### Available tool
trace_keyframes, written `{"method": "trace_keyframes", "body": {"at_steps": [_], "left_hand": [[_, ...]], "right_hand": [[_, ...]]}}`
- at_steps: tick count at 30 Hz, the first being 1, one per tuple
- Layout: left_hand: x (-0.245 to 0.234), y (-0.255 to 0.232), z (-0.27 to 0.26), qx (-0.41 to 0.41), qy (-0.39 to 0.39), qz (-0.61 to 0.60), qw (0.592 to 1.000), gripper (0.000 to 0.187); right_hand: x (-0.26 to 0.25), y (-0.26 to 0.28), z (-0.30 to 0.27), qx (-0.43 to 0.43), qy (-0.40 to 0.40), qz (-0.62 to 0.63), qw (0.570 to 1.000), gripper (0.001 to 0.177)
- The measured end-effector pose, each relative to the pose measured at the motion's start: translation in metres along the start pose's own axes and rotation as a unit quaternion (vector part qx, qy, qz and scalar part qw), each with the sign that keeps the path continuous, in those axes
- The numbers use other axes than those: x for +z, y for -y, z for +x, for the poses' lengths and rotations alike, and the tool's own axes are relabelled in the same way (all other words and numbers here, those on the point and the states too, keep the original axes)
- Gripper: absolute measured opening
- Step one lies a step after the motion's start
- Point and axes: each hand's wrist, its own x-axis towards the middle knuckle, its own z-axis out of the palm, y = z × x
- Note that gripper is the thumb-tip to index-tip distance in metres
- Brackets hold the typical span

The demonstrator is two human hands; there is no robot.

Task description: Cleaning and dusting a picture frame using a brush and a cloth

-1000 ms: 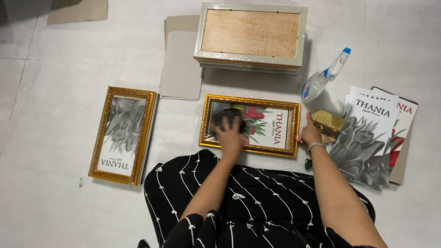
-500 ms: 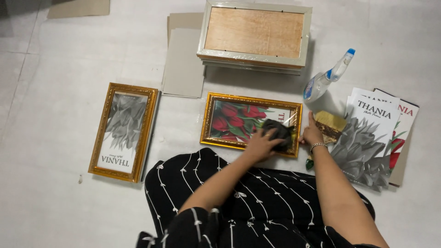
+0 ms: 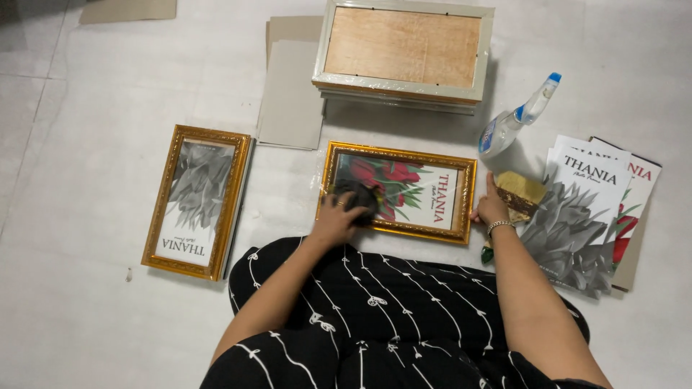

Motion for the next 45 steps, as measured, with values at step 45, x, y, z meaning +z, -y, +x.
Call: {"method": "trace_keyframes", "body": {"at_steps": [45], "left_hand": [[0.063, -0.118, 0.095, 0.154, -0.067, 0.029, 0.985, 0.05]], "right_hand": [[0.0, -0.009, 0.013, 0.013, 0.009, 0.073, 0.997, 0.068]]}}
